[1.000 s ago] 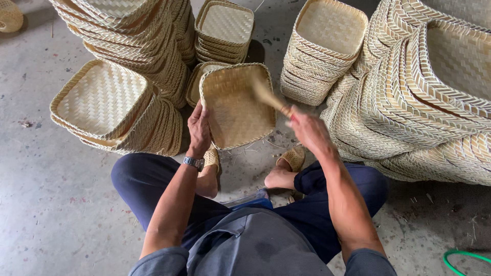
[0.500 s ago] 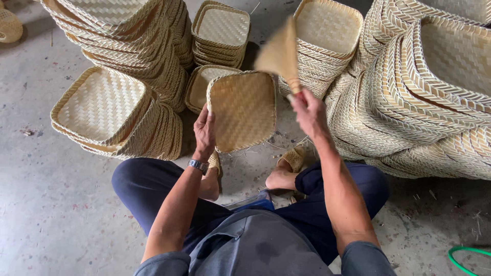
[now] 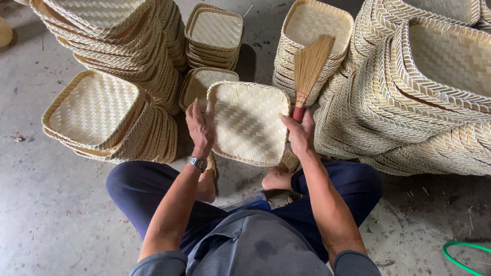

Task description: The person brushes woven bamboo trays one at a time using a small straw broom, cleaning the interior and exterior surfaces before stacking them.

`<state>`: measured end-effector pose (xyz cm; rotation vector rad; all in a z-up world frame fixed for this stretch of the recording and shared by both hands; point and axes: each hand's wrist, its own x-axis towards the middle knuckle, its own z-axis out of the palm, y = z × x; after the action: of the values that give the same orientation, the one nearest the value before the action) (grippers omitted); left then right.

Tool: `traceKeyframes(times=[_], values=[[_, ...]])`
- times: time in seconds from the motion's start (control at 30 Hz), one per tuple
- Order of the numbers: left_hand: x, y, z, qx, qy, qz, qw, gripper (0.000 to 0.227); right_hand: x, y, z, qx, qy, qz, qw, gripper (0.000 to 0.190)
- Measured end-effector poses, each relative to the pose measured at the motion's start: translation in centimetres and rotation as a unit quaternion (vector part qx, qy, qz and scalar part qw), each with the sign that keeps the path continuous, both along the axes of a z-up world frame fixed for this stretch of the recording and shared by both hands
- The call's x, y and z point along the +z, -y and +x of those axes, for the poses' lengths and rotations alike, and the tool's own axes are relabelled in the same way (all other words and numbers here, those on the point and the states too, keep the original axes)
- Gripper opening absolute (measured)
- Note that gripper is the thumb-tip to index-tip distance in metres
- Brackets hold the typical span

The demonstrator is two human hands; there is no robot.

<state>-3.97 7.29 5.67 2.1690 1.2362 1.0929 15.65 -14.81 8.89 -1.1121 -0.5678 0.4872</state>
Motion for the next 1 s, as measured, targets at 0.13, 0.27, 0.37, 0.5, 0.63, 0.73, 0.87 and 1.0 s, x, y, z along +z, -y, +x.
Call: traceKeyframes(times=[0.13,0.27,0.37,0.5,0.63,0.73,0.87,1.0], values=[[1.6,5.2,2.6,-0.166,0.177,-0.361,0.9,0.062,-0.5,-0.2,-3.8,-0.099,0.154,-0.18,0.967,0.037],[1.5,7.1,5.3,-0.132,0.394,-0.518,0.748,0.046,-1.4,-0.6,-8.1,-0.084,0.293,-0.249,0.919,0.041],[0.7,6.0,4.9,-0.157,0.344,-0.497,0.781,0.036,-0.7,1.1,-7.8,0.022,0.356,-0.134,0.925,0.041],[2.3,4.9,1.5,-0.228,0.287,-0.514,0.776,0.034,1.9,2.1,-3.7,0.015,0.323,-0.328,0.887,0.038],[3.5,3.6,-0.5,-0.353,0.269,-0.473,0.761,0.038,2.3,2.8,-0.9,-0.032,0.498,-0.243,0.832,0.05],[2.9,2.3,-2.0,-0.367,0.269,-0.467,0.758,0.042,-0.9,2.5,2.3,0.103,0.439,-0.565,0.691,0.046],[1.5,0.8,-3.7,-0.368,0.291,-0.428,0.773,0.041,-4.0,3.8,4.9,0.03,0.461,-0.531,0.711,0.031],[-0.3,1.3,-3.1,-0.336,0.254,-0.442,0.792,0.039,0.9,2.1,-0.1,0.134,0.198,-0.45,0.86,0.04]])
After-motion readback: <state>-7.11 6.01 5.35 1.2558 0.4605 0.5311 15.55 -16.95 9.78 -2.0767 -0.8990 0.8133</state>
